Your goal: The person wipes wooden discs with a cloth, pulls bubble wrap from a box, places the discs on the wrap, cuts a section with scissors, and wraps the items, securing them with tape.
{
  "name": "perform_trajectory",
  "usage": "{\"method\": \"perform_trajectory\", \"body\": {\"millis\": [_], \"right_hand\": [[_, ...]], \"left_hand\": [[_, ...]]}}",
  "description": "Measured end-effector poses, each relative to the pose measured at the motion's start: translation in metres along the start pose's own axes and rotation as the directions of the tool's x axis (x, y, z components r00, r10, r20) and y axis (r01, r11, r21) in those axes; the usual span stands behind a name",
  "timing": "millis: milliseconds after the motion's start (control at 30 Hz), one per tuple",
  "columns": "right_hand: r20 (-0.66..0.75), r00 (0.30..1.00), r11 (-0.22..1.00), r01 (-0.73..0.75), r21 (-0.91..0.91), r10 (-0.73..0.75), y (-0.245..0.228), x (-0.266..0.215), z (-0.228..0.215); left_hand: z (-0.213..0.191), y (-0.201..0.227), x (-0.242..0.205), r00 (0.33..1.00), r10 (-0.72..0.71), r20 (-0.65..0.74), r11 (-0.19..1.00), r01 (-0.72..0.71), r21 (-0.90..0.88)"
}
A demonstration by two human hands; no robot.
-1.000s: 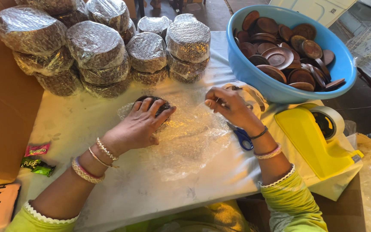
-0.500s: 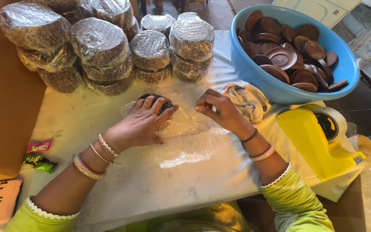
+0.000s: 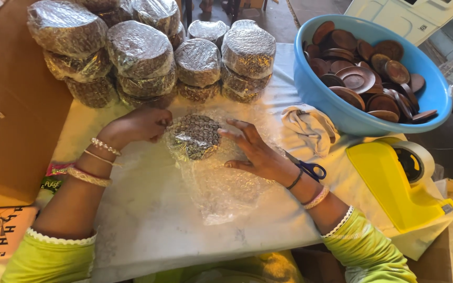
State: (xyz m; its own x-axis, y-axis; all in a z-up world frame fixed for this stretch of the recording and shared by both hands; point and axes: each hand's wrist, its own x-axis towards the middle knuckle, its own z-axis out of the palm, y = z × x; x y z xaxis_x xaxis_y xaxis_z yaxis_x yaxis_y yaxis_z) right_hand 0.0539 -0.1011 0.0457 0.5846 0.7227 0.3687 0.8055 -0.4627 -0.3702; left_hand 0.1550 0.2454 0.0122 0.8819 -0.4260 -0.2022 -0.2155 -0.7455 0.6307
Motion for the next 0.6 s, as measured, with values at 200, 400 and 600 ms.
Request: {"method": "perform_trajectory", "body": {"millis": [200,400,600], "right_hand": [[0.057,0.997,0.994,0.055,-0.090,-0.050,-0.005,0.000,0.007],[0.084,0.996,0.999,-0.040,-0.023,0.042,0.002,-0.001,0.009],[0.096,0.994,0.998,-0.047,-0.039,0.050,0.003,-0.002,0.010]], "left_hand": [[-0.010,0.022,-0.010,0.960,0.275,0.054,0.822,-0.206,-0.530],[-0.008,0.032,-0.010,0.810,0.569,0.142,0.822,-0.554,-0.130],[-0.018,0.050,-0.031,0.774,0.629,0.074,0.722,-0.546,-0.424]]}}
